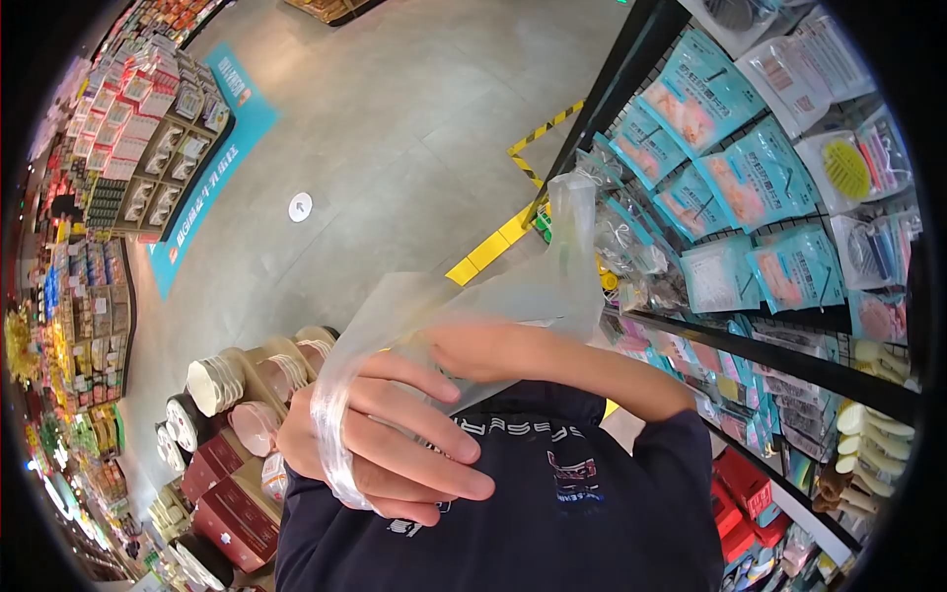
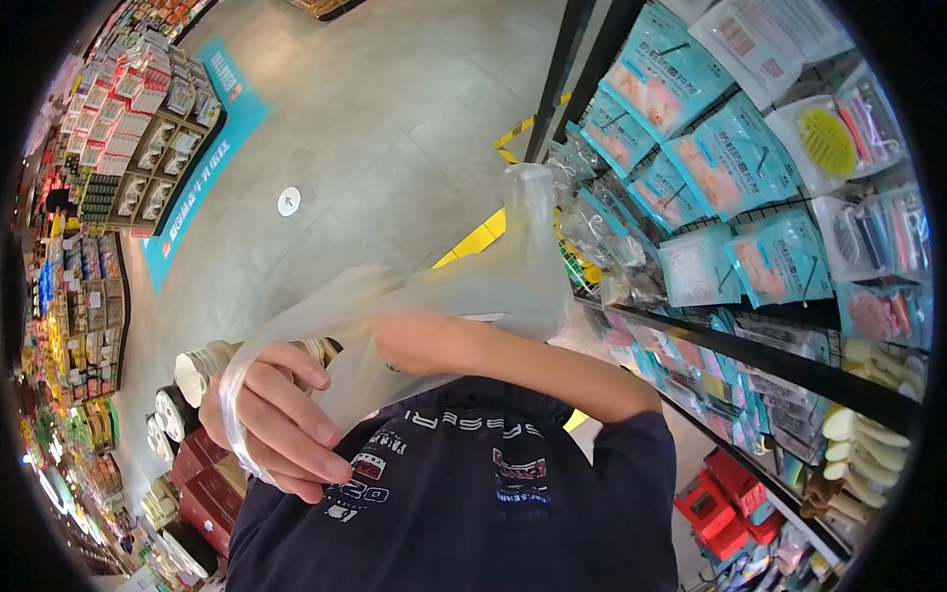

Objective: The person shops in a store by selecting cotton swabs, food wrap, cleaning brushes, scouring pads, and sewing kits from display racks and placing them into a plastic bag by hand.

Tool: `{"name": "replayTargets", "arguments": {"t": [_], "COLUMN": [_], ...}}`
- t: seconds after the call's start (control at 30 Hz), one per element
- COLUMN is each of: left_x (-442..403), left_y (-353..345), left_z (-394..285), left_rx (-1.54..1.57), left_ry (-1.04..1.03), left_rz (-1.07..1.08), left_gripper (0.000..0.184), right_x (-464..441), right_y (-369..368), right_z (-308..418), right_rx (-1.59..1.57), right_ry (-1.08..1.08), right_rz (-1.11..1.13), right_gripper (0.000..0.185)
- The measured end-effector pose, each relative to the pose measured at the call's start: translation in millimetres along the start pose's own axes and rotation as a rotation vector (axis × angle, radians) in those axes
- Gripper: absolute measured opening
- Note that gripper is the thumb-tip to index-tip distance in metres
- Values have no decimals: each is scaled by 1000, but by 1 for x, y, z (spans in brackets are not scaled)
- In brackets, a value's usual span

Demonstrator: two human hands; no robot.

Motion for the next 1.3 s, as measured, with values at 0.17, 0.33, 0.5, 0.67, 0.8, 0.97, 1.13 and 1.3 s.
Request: {"name": "replayTargets", "arguments": {"t": [0.17,0.33,0.5,0.67,0.8,0.97,1.13,1.3], "left_x": [-6,1,6,11,21,29,38,38], "left_y": [-2,3,14,31,43,42,32,18], "left_z": [-1,1,4,13,22,38,45,41], "left_rx": [38,66,27,65,118,171,123,80], "left_ry": [16,13,26,47,83,113,133,99], "left_rz": [89,88,74,-6,-37,-5,-6,-44], "left_gripper": [12,15,15,12,13,13,16,23], "right_x": [-22,-24,-20,-7,74,224,340,347], "right_y": [-18,4,25,41,71,64,-7,-48], "right_z": [-25,-24,-12,7,37,42,47,26], "right_rx": [172,255,333,397,236,-167,-630,-1361], "right_ry": [-95,-105,-56,-30,-289,-527,-359,163], "right_rz": [-26,-228,-421,-589,-775,-1407,-2069,-2061], "right_gripper": [17,18,20,22,44,43,38,52]}}
Point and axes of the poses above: each hand's wrist, its own x-axis away from the middle knuckle, its own y-axis out of the back of the hand, z = x × y, the point moved 10 cm from there along -x, towards the middle knuckle
